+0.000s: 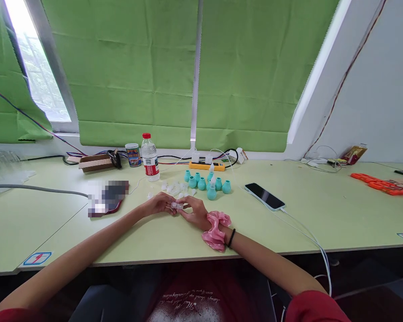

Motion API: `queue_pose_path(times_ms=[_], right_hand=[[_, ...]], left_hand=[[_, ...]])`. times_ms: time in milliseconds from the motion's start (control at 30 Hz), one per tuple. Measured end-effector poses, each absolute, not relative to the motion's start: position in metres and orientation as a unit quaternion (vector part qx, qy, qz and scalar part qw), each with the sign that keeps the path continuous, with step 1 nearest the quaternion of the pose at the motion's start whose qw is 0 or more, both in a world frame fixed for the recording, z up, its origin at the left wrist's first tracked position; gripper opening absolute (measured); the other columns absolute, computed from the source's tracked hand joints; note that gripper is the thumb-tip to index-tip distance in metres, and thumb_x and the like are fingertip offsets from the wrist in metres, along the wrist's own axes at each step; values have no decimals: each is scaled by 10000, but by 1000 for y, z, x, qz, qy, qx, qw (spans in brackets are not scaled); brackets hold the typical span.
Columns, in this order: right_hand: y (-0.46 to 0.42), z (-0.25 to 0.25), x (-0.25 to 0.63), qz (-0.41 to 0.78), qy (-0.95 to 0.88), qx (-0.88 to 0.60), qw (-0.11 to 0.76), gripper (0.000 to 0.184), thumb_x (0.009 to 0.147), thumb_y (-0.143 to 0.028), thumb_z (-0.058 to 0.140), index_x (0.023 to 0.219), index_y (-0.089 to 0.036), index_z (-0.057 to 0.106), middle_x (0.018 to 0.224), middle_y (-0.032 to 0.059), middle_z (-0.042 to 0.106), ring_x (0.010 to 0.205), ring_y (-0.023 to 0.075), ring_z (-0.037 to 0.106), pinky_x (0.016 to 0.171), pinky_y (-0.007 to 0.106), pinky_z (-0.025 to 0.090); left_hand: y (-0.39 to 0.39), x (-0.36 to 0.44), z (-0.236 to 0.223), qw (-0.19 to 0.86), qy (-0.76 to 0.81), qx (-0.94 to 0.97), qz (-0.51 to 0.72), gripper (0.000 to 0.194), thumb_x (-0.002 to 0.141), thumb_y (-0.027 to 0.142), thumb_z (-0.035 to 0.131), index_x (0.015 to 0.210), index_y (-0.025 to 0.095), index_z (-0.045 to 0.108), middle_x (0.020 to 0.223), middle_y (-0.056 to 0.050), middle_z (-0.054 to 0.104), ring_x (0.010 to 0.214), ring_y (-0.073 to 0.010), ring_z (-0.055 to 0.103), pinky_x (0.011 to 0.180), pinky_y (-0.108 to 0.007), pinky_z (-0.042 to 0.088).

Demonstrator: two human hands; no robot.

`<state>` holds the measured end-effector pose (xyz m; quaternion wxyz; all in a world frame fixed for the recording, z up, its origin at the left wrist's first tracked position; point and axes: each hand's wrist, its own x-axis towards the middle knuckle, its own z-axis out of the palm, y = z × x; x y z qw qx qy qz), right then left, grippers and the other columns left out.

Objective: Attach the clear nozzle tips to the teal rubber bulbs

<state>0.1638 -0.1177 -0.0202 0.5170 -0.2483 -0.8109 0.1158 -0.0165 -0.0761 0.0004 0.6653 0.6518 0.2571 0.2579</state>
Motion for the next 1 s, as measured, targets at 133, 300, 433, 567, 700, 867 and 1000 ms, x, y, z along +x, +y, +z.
queue_pose_path(times_ms=[133, 300, 433, 567, 700, 867, 1000], right_hand=[[-116, -21, 163, 168, -785, -278, 527, 229, 666, -237, 614, 884, -171, 589, 827, 39, 625, 735, 153, 603, 593, 268, 569], [-114, -24, 164, 188, -776, -294, 525, 228, 650, -242, 625, 863, -166, 594, 808, 37, 627, 739, 156, 602, 586, 271, 570], [-114, -24, 163, 198, -767, -307, 527, 208, 652, -256, 626, 833, -161, 588, 778, 41, 624, 731, 161, 605, 568, 272, 569], [-113, -23, 161, 207, -755, -319, 534, 225, 650, -279, 628, 830, -163, 559, 785, 43, 615, 735, 158, 605, 548, 263, 564], [-113, -21, 163, 181, -771, -309, 527, 237, 666, -266, 610, 872, -174, 539, 806, 41, 608, 746, 149, 596, 570, 258, 556], [-132, 5, 160, 23, -821, -268, 503, 369, 675, -221, 600, 1027, -198, 490, 1047, 84, 559, 969, 219, 513, 839, 396, 453], [-189, 42, 146, 13, -826, -210, 523, 401, 723, -165, 534, 1103, -240, 430, 1079, 63, 545, 1035, 219, 479, 893, 415, 404]], left_hand=[[-75, -15, -1, 674, 263, 645, 247, 308, 704, 336, 577, 758, 38, 633, 684, -125, 641, 568, -154, 589, 605, -283, 461], [-78, -15, -2, 659, 271, 655, 253, 313, 682, 368, 615, 757, 65, 639, 649, -86, 632, 560, -126, 567, 560, -234, 433], [-81, -12, -2, 638, 277, 662, 279, 318, 677, 388, 614, 695, 72, 637, 568, -53, 608, 507, -103, 534, 514, -212, 405], [-82, -8, -4, 634, 281, 653, 305, 332, 686, 417, 594, 674, 86, 607, 544, -38, 593, 484, -97, 525, 492, -207, 395], [-83, -7, -5, 650, 275, 638, 306, 325, 667, 414, 615, 718, 96, 572, 568, -49, 601, 483, -107, 540, 502, -227, 408], [-82, -10, -2, 643, 277, 628, 338, 306, 636, 372, 656, 708, 97, 543, 527, -15, 559, 438, -81, 504, 458, -204, 364], [-79, -11, -1, 624, 284, 624, 375, 323, 619, 382, 667, 705, 96, 543, 502, 11, 521, 419, -67, 467, 427, -198, 326]])
